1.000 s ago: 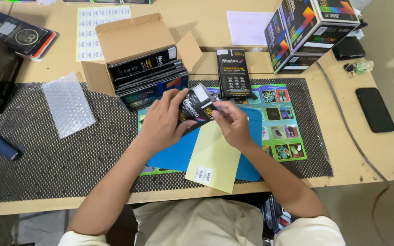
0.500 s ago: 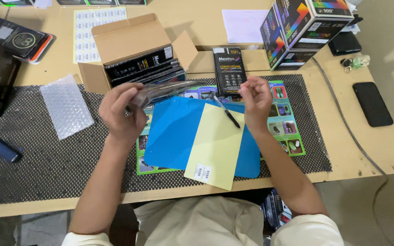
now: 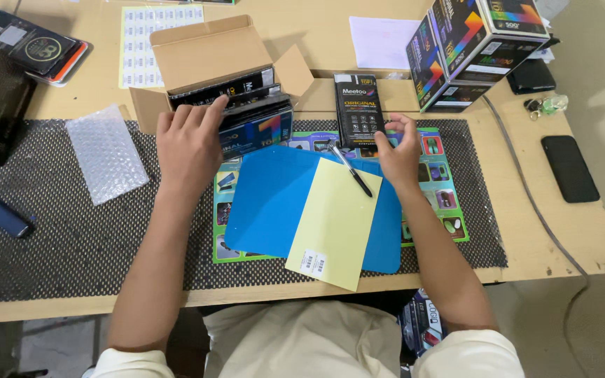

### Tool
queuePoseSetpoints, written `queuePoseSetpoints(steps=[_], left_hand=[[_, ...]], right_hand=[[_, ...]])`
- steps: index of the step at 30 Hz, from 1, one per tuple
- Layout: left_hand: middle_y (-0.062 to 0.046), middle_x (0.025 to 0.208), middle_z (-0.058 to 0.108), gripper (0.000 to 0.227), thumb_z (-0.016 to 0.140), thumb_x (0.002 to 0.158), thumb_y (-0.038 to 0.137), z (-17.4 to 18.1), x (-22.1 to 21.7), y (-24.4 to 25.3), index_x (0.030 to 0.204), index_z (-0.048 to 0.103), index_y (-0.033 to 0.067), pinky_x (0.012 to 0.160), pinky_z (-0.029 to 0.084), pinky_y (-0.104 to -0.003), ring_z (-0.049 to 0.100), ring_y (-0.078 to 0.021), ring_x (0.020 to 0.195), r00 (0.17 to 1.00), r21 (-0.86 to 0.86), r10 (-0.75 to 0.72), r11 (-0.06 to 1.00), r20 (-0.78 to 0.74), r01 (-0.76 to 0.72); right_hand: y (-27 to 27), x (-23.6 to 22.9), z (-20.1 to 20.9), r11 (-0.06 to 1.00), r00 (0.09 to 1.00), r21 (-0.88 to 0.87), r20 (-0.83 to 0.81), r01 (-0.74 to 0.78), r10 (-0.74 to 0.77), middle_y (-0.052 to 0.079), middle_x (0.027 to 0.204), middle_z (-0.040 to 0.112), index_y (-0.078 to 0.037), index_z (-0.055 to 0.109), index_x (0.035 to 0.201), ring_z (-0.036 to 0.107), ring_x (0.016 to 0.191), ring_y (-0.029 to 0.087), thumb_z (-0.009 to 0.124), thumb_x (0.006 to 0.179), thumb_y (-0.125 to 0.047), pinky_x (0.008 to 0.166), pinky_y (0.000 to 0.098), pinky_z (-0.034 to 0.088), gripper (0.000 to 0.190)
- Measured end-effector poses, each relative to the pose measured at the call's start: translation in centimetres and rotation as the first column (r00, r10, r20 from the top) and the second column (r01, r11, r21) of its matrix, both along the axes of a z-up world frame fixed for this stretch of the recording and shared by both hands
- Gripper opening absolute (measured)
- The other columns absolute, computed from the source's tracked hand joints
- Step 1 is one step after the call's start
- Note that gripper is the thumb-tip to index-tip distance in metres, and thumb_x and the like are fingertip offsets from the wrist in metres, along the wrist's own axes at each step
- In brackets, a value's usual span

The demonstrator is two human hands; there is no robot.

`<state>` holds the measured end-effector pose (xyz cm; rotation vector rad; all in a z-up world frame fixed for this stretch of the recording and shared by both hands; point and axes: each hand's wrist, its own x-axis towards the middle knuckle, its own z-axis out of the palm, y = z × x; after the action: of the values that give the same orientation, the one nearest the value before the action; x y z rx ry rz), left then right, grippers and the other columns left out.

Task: The person repeatedly picks up packaged electronic items from a cardboard box, removes them from plastic sleeves, and writes on the back of the packaging with a pen. They then place the labeled items into a stack on the table. The process is repeated for several items.

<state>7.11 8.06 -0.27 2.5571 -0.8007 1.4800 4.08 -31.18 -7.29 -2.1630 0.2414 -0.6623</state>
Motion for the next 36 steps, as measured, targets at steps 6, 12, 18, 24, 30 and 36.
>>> queuePoseSetpoints(steps=[6, 12, 18, 24, 30, 36], left_hand=[[-0.001, 0.116, 0.07, 0.022, 0.069, 0.093, 0.012, 0.4, -0.7, 0.0, 0.112, 0.073, 0.0209, 0.092, 0.04, -0.037, 0.065, -0.0205, 0.108, 0.991, -0.017, 0.099, 0.995, -0.087, -0.101], [-0.007, 0.099, 0.054, 0.052, 0.044, 0.108, 0.051, -0.4, -0.9, -0.7, 0.113, 0.076, 0.0106, 0.089, 0.035, -0.041, 0.053, -0.0253, 0.097, 0.98, 0.032, 0.12, 0.993, -0.16, -0.116], [-0.007, 0.098, 0.042, 0.049, 0.041, 0.111, 0.055, 1.0, -2.1, -1.5, 0.105, 0.062, 0.0106, 0.081, 0.032, -0.037, 0.04, -0.0226, 0.088, 0.991, -0.009, 0.026, 1.0, -0.132, -0.028], [-0.013, 0.111, 0.06, 0.058, 0.044, 0.11, 0.058, -0.1, -1.7, -1.5, 0.12, 0.069, 0.0063, 0.098, 0.035, -0.042, 0.057, -0.0275, 0.11, 0.979, 0.01, 0.056, 0.998, -0.196, -0.055], [-0.024, 0.132, 0.062, 0.053, 0.049, 0.114, 0.044, -0.2, -2.0, -2.4, 0.133, 0.068, -0.0006, 0.114, 0.02, -0.057, 0.048, -0.0396, 0.137, 0.976, -0.103, -0.002, 0.994, -0.216, -0.021], [-0.021, 0.132, 0.062, 0.065, 0.051, 0.101, 0.052, -0.9, -4.2, -5.8, 0.14, 0.06, -0.0007, 0.117, 0.026, -0.054, 0.046, -0.0398, 0.137, 0.885, -0.351, -0.428, 0.87, -0.183, 0.348]], right_hand=[[-0.2, 0.3, -0.6, 0.987, 0.988, -0.153, -0.135, 0.052, -0.073, 0.006, 0.12, 0.06, -0.015, 0.06, 0.131, 0.05, 0.124, 0.035, 0.076, 0.091, -0.025, 0.104, 0.061, 0.031, 0.044], [0.1, 0.5, 0.0, 0.964, 0.929, -0.261, -0.341, 0.055, -0.146, 0.014, 0.143, 0.045, -0.011, 0.054, 0.148, 0.036, 0.14, 0.039, 0.067, 0.097, -0.047, 0.112, 0.0625, 0.022, 0.064], [-1.3, 1.4, -3.0, 0.936, 0.906, -0.351, -0.388, 0.026, -0.17, 0.009, 0.144, 0.048, -0.017, 0.063, 0.145, 0.035, 0.142, 0.035, 0.061, 0.099, -0.06, 0.115, 0.0632, 0.02, 0.063], [0.3, 0.0, -1.2, 0.979, 0.993, -0.176, -0.041, 0.104, -0.113, 0.018, 0.131, 0.067, -0.011, 0.059, 0.146, 0.06, 0.125, 0.039, 0.073, 0.095, -0.026, 0.107, 0.0551, 0.035, 0.055], [3.8, -2.8, 3.3, 0.988, 0.968, 0.135, 0.25, -0.074, 0.039, 0.032, 0.135, 0.059, -0.001, 0.048, 0.149, 0.057, 0.13, 0.046, 0.06, 0.103, -0.004, 0.11, 0.057, 0.043, 0.048], [5.9, -3.8, 1.4, 0.965, 0.825, -0.128, 0.499, -0.231, 0.264, 0.013, 0.104, 0.054, -0.001, 0.048, 0.125, 0.064, 0.087, 0.031, 0.068, 0.099, -0.01, 0.076, 0.0399, 0.053, 0.034]])
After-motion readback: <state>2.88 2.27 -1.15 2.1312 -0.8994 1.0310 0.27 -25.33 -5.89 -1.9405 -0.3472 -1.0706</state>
